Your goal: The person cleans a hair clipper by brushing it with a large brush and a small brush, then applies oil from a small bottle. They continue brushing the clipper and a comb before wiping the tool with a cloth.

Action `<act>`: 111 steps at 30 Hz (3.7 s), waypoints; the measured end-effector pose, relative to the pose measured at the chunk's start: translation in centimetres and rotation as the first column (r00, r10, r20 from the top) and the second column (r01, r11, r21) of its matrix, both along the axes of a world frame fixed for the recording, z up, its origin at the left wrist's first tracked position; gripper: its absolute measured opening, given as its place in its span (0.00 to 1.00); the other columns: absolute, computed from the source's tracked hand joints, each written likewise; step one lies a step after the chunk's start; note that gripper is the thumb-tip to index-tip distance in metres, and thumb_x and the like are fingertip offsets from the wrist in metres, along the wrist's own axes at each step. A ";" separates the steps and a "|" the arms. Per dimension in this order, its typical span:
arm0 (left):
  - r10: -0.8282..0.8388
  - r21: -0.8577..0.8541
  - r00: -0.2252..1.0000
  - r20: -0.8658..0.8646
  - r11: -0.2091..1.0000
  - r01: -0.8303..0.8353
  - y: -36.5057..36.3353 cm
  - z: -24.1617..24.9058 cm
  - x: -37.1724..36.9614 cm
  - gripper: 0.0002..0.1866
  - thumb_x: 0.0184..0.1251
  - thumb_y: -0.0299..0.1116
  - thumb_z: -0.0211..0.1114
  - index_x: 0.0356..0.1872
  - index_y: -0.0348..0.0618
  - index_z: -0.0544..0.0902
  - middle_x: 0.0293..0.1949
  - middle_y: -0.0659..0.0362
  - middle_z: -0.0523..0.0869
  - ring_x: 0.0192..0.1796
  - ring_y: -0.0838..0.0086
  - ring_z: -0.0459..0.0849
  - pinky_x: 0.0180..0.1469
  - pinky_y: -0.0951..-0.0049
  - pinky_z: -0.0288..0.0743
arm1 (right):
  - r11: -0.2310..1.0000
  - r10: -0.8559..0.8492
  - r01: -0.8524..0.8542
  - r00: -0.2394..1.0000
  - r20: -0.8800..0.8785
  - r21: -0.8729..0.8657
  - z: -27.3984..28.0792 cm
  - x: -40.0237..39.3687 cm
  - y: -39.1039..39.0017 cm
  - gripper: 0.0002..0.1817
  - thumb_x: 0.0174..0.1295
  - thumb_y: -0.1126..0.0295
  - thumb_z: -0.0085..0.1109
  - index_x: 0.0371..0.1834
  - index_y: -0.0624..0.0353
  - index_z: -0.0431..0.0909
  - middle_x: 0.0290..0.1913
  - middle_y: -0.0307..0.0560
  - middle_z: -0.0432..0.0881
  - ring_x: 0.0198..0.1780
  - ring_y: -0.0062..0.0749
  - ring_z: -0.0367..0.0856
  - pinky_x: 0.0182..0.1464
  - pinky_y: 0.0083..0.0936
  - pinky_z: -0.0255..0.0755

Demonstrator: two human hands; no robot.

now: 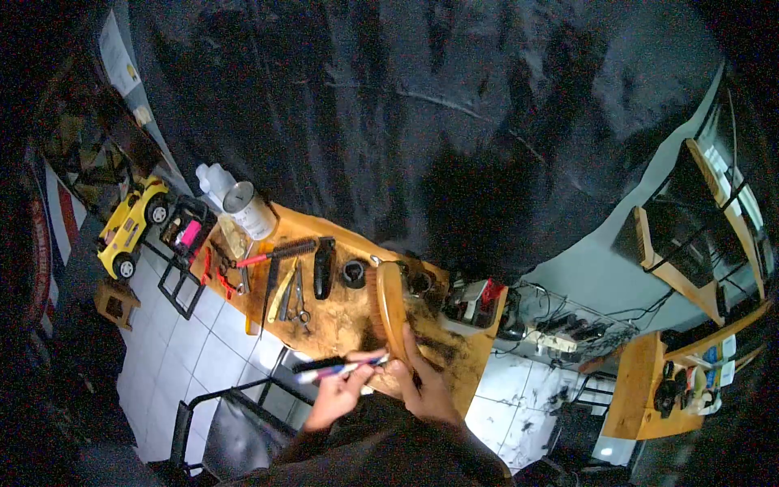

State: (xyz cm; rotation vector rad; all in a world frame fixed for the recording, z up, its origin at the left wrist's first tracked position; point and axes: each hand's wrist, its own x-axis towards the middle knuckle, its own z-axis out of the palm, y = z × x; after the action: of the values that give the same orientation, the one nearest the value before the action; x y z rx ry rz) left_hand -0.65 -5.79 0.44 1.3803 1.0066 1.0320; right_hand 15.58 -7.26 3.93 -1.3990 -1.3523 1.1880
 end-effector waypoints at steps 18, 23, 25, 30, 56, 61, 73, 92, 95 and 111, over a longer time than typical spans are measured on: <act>0.361 -0.289 0.921 0.148 0.906 -0.309 0.4 -0.4 0.7 0.11 0.67 0.31 0.62 0.29 0.31 0.84 0.25 0.65 0.82 0.25 0.87 0.74 0.28 0.84 0.65 | 0.972 0.232 -0.233 0.972 0.024 0.032 0.4 -0.1 -0.5 0.30 0.70 0.64 0.48 0.74 0.54 0.53 0.67 0.55 0.67 0.69 0.33 0.62 0.69 0.26 0.52; 0.148 -0.115 0.981 0.127 0.984 -0.133 -0.6 -1.1 0.3 0.06 0.66 0.23 0.60 0.42 0.33 0.78 0.38 0.59 0.85 0.39 0.83 0.80 0.41 0.83 0.72 | 0.972 0.135 -0.150 0.986 0.095 0.181 0.4 0.0 0.4 0.30 0.69 0.71 0.49 0.73 0.60 0.52 0.68 0.55 0.66 0.68 0.33 0.65 0.65 0.22 0.56; 0.168 -0.135 0.978 0.124 0.979 -0.151 -0.3 -0.6 0.0 0.07 0.67 0.23 0.60 0.44 0.33 0.78 0.39 0.58 0.84 0.41 0.81 0.81 0.45 0.82 0.73 | 0.968 0.131 -0.140 0.990 0.058 0.209 0.6 -0.3 0.2 0.31 0.69 0.70 0.49 0.73 0.59 0.52 0.68 0.55 0.65 0.68 0.33 0.65 0.65 0.21 0.56; 0.492 -0.313 0.825 0.278 0.858 -0.406 1.3 -0.3 -0.9 0.09 0.68 0.28 0.60 0.42 0.31 0.82 0.38 0.55 0.86 0.39 0.78 0.83 0.46 0.78 0.76 | 0.966 0.242 -0.247 0.967 0.073 0.070 0.6 -0.4 -0.5 0.31 0.68 0.68 0.50 0.73 0.60 0.53 0.67 0.55 0.67 0.67 0.35 0.66 0.66 0.23 0.56; 0.440 -0.460 0.722 0.534 0.868 -0.189 0.6 -0.9 -0.1 0.08 0.71 0.35 0.57 0.37 0.40 0.74 0.39 0.61 0.79 0.43 0.77 0.78 0.52 0.74 0.76 | 0.954 0.275 -0.270 0.961 0.022 -0.130 1.8 -1.0 -0.1 0.30 0.66 0.67 0.55 0.71 0.56 0.59 0.59 0.57 0.75 0.63 0.40 0.72 0.63 0.27 0.63; 0.350 -0.404 0.825 0.444 0.900 -0.164 0.0 -0.2 -0.3 0.10 0.72 0.31 0.55 0.45 0.32 0.73 0.46 0.53 0.78 0.52 0.69 0.79 0.57 0.69 0.75 | 0.971 0.213 -0.217 0.976 0.053 0.104 0.0 -1.0 0.4 0.30 0.67 0.67 0.52 0.72 0.54 0.56 0.59 0.56 0.75 0.61 0.36 0.74 0.60 0.23 0.64; 0.448 -0.641 0.871 0.202 0.733 -0.228 0.3 1.5 0.0 0.19 0.72 0.41 0.56 0.50 0.34 0.76 0.42 0.57 0.81 0.43 0.76 0.80 0.48 0.78 0.75 | 0.907 0.034 -0.177 0.934 0.355 0.381 0.2 -2.1 0.9 0.28 0.62 0.67 0.60 0.67 0.53 0.67 0.53 0.54 0.80 0.53 0.42 0.80 0.52 0.25 0.72; 0.267 -0.314 0.912 0.311 0.935 -0.166 1.0 1.9 -2.0 0.24 0.73 0.40 0.54 0.60 0.29 0.70 0.54 0.49 0.78 0.55 0.66 0.79 0.60 0.68 0.72 | 0.990 0.081 -0.100 0.980 0.180 0.097 1.2 -3.4 0.8 0.29 0.64 0.66 0.57 0.69 0.47 0.64 0.63 0.52 0.72 0.65 0.39 0.69 0.65 0.29 0.60; 0.337 -0.304 0.772 0.538 0.933 -0.195 1.4 1.4 -3.4 0.25 0.73 0.40 0.54 0.62 0.30 0.68 0.58 0.49 0.74 0.56 0.67 0.77 0.60 0.66 0.73 | 0.907 -0.067 -0.133 0.891 0.449 0.400 -1.4 -3.5 0.0 0.25 0.56 0.68 0.66 0.59 0.56 0.76 0.55 0.57 0.78 0.57 0.47 0.76 0.60 0.31 0.66; 0.318 -0.138 0.884 0.342 0.948 -0.287 0.4 3.7 -3.6 0.25 0.72 0.40 0.55 0.58 0.24 0.70 0.52 0.44 0.78 0.53 0.62 0.80 0.59 0.68 0.73 | 0.975 0.053 -0.100 0.972 0.228 0.197 0.3 -3.6 0.2 0.30 0.67 0.68 0.52 0.70 0.64 0.55 0.50 0.56 0.79 0.46 0.38 0.81 0.47 0.28 0.73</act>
State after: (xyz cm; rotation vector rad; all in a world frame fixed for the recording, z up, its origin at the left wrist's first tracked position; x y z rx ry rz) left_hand -4.23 -5.43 4.19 0.9320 0.9911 1.4018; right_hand 11.95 -7.05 4.21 -1.3685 -1.6494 0.9279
